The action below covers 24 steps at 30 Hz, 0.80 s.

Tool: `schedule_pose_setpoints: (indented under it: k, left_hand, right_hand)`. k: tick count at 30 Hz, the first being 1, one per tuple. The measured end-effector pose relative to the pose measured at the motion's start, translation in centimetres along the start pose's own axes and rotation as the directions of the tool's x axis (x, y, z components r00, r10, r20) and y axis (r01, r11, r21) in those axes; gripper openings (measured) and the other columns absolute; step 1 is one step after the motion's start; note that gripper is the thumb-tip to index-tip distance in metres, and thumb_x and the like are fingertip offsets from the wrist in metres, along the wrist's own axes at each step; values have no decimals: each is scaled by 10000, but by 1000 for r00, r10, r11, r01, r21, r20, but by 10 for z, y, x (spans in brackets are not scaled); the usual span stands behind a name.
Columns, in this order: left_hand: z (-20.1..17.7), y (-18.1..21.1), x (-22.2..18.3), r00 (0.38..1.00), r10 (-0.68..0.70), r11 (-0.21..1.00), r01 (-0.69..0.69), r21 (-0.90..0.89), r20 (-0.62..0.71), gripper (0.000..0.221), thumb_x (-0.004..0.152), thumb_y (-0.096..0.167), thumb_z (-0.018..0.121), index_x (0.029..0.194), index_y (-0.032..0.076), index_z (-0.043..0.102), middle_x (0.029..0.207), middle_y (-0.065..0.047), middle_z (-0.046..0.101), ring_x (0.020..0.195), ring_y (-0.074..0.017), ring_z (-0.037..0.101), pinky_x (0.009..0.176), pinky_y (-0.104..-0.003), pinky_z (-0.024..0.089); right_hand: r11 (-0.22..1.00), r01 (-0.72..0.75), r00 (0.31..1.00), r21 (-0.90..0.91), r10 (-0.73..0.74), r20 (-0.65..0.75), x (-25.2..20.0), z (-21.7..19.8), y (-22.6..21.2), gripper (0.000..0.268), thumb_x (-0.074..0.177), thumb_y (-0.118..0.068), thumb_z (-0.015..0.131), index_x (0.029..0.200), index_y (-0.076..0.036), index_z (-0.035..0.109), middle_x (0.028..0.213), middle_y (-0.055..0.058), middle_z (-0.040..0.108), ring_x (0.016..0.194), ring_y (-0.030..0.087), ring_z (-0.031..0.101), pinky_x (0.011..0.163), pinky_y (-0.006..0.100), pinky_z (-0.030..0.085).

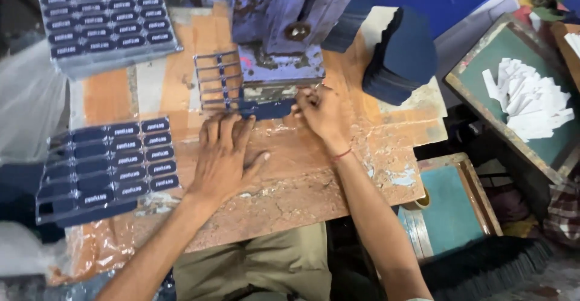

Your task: Printing logos onto small fabric components using a manual press machine.

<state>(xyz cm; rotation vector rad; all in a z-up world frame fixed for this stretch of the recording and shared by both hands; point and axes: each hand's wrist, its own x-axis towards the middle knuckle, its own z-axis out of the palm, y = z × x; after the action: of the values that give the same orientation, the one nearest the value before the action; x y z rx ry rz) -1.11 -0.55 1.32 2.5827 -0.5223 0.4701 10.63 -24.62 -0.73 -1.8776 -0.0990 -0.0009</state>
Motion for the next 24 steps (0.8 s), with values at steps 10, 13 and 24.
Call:
schedule_pose_setpoints:
  k: [10, 13, 24]
  left_hand:
    - [6, -2, -2, 999, 24, 998, -26, 64, 34, 765, 948, 526, 601, 1399, -89, 537, 1486, -217, 454, 1338, -386, 399, 1117, -548, 325]
    - [10, -4, -4, 998, 32, 995, -37, 95, 53, 782, 967, 549, 561, 1413, -93, 524, 1507, -223, 462, 1389, -387, 381, 1167, -559, 295]
    - [7, -4, -1, 998, 15, 1000, -15, 7, 68, 772, 967, 517, 573, 1444, -85, 493, 1557, -228, 426, 1489, -414, 293, 1223, -561, 240]
  right_hand:
    - [989, 108, 989, -98, -117, -90, -9, 12, -2, 116, 984, -21, 674, 1004, 93, 677, 855, 68, 770, 707, 108, 753, 568, 236, 616]
    - [984, 100, 987, -150, -117, -106, -10, 12, -5, 115, 982, -15, 693, 958, 96, 683, 830, 85, 777, 710, 114, 765, 569, 237, 618]
    - [990, 129, 986, -55, -134, -96, -7, 10, 2, 101, 999, -9, 668, 982, 91, 661, 861, 93, 763, 722, 107, 749, 577, 236, 614]
